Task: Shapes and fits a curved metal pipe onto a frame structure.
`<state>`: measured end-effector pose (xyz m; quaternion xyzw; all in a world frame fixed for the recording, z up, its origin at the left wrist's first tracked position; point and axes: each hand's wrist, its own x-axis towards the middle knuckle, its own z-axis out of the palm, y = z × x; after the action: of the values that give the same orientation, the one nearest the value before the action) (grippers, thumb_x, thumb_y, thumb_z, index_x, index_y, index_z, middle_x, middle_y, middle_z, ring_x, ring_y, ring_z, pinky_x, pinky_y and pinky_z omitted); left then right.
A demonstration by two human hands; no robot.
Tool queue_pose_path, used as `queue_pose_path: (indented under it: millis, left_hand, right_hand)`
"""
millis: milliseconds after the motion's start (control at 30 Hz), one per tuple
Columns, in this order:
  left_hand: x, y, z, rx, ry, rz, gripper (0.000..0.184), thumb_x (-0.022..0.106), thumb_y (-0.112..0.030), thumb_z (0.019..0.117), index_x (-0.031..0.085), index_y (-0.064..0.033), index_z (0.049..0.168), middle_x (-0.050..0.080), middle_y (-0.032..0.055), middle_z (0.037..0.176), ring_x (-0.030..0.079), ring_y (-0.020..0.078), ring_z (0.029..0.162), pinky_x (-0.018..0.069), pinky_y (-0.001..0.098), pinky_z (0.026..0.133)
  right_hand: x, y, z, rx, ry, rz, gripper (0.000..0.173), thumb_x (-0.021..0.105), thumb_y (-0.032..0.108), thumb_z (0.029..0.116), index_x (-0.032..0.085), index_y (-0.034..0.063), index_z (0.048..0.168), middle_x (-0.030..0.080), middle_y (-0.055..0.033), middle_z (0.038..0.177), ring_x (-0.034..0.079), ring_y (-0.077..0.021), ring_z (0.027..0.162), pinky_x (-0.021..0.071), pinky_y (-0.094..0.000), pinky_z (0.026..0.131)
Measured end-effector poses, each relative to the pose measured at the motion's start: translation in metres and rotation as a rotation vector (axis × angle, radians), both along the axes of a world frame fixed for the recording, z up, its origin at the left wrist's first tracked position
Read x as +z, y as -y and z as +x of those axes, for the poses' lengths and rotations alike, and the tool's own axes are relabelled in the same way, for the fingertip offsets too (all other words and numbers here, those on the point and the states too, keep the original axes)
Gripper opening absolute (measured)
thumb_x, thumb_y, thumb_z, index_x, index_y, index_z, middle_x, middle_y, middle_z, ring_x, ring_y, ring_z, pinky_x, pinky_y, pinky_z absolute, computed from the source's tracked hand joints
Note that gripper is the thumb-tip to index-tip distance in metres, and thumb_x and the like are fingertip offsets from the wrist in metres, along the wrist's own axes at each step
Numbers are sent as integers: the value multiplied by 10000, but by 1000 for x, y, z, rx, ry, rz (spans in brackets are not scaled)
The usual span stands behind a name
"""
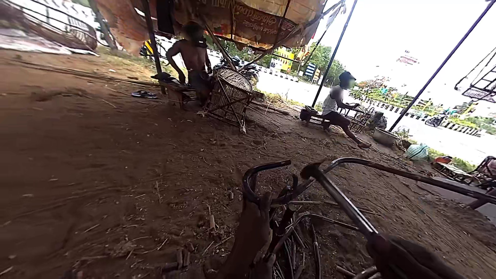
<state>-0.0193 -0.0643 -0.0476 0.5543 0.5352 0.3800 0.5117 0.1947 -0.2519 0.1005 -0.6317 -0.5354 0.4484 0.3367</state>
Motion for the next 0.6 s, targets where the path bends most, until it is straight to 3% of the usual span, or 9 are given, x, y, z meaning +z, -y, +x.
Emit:
queue_pose_path:
  millis: [67, 133, 200, 267, 367, 433, 467, 533, 600]
  left_hand:
    - [-2, 1, 1, 2, 14, -4, 536, 350, -580, 1069, 528, -102, 1234, 670, 75, 693, 559, 174, 420, 493, 327, 411]
    - [-1, 1, 2, 0, 30, -6, 526, 358, -569, 1071, 519, -99, 1241, 667, 79, 683, 553, 173, 412, 487, 320, 404]
    - [0, 3, 3, -1, -11, 1, 543, 349, -577, 1070, 531, -91, 1227, 672, 72, 687, 567, 173, 423, 494, 323, 407]
    - [3, 5, 2, -12, -49, 14, 552, 341, -582, 1070, 548, -90, 1212, 665, 69, 698, 585, 184, 450, 511, 344, 433]
    - [2, 5, 1, -8, -31, 33, 541, 339, -567, 1077, 578, -85, 1142, 662, 58, 675, 583, 170, 451, 512, 331, 445]
    - [-1, 5, -1, -9, -46, 22, 572, 329, -590, 1068, 580, -85, 1163, 669, 62, 682, 584, 171, 460, 503, 333, 447]
    - [0, 5, 0, -15, -48, 17, 568, 324, -589, 1070, 554, -85, 1196, 666, 63, 686, 582, 168, 460, 500, 329, 441]
    - [0, 6, 0, -21, -75, 18, 558, 316, -580, 1074, 520, -84, 1230, 651, 65, 697, 593, 175, 482, 520, 346, 463]
    - [4, 4, -1, -14, -83, 69, 539, 335, -554, 1081, 548, -78, 1215, 652, 60, 707, 619, 184, 526, 545, 369, 514]
  right_hand:
    - [8, 0, -9, -67, -101, 308, 382, 347, 449, 1104, 571, 188, 940, 438, 105, 611, 375, -1, 426, 343, -181, 360]
    - [-11, -9, -13, -94, 19, 411, 451, 370, 571, 1071, 539, 191, 897, 426, 94, 599, 383, -25, 434, 361, -221, 375]
    - [-25, -15, -2, -1, 195, 46, 505, 350, 553, 1072, 576, 138, 897, 446, 25, 605, 410, -103, 445, 379, -298, 409]
    - [-17, -16, 2, 4, 114, -134, 466, 333, 511, 1087, 567, 146, 915, 414, 24, 597, 375, -105, 420, 352, -287, 376]
    - [10, -7, -7, -136, -129, 236, 417, 358, 506, 1086, 550, 207, 867, 401, 104, 566, 347, 5, 393, 329, -173, 339]
    - [-5, -10, -10, -172, -72, 452, 457, 397, 616, 1043, 543, 224, 859, 418, 110, 572, 380, -6, 413, 364, -201, 364]
    - [-20, -9, -7, -137, 29, 379, 490, 383, 630, 1043, 534, 199, 866, 423, 87, 584, 396, -39, 429, 379, -239, 382]
    - [-37, -13, 2, -16, 107, -33, 505, 347, 573, 1065, 551, 153, 871, 421, 42, 573, 389, -82, 408, 366, -270, 371]
    - [-23, -12, 2, -16, 40, -128, 464, 328, 508, 1091, 551, 146, 904, 402, 38, 582, 363, -88, 405, 343, -271, 359]
